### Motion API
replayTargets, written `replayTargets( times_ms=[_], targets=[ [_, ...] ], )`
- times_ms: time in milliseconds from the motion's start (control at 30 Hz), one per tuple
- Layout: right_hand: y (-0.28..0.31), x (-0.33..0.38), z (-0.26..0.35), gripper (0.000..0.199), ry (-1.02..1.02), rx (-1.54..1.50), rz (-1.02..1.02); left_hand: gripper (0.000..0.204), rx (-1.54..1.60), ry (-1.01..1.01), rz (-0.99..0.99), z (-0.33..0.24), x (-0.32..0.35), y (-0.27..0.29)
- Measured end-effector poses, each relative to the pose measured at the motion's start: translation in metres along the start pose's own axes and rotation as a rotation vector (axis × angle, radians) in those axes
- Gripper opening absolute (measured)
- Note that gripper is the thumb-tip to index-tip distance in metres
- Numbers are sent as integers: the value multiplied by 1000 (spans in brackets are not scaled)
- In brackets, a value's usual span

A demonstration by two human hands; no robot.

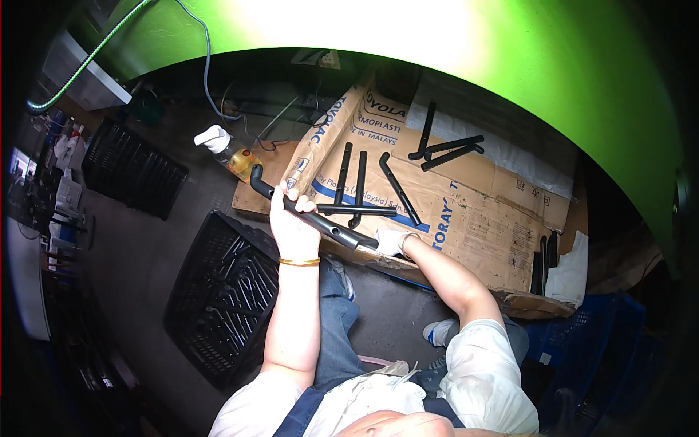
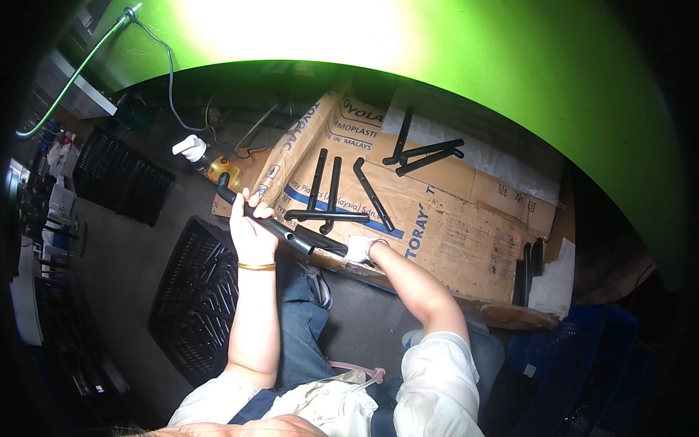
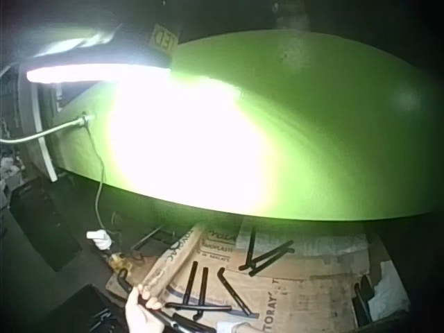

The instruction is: Inspecting and organizing black plastic components next to an injection molding machine.

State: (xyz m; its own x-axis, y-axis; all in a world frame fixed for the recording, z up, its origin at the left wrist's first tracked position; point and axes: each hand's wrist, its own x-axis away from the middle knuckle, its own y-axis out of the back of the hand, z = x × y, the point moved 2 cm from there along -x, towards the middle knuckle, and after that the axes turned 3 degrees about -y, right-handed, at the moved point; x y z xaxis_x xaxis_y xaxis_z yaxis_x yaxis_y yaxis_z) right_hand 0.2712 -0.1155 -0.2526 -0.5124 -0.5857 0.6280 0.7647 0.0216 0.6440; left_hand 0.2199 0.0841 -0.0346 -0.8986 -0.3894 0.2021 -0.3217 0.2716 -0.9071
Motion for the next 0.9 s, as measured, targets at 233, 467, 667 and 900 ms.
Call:
replayTargets(
  times_ms=[233,467,667,900],
  targets=[
    [-2,1,-15,44,137,-220,-151,12,-7,18,-5,10,0,-7],
    [80,61,5,29,89,-920,-202,15,-18,-52,-47,-1,3,-9],
    [91,37,33,60,97,-703,-469,11,-1,-30,-33,-2,-1,2],
    [43,49,39,35,-133,167,-186,12,-18,-51,-52,-12,0,5]
  ],
)
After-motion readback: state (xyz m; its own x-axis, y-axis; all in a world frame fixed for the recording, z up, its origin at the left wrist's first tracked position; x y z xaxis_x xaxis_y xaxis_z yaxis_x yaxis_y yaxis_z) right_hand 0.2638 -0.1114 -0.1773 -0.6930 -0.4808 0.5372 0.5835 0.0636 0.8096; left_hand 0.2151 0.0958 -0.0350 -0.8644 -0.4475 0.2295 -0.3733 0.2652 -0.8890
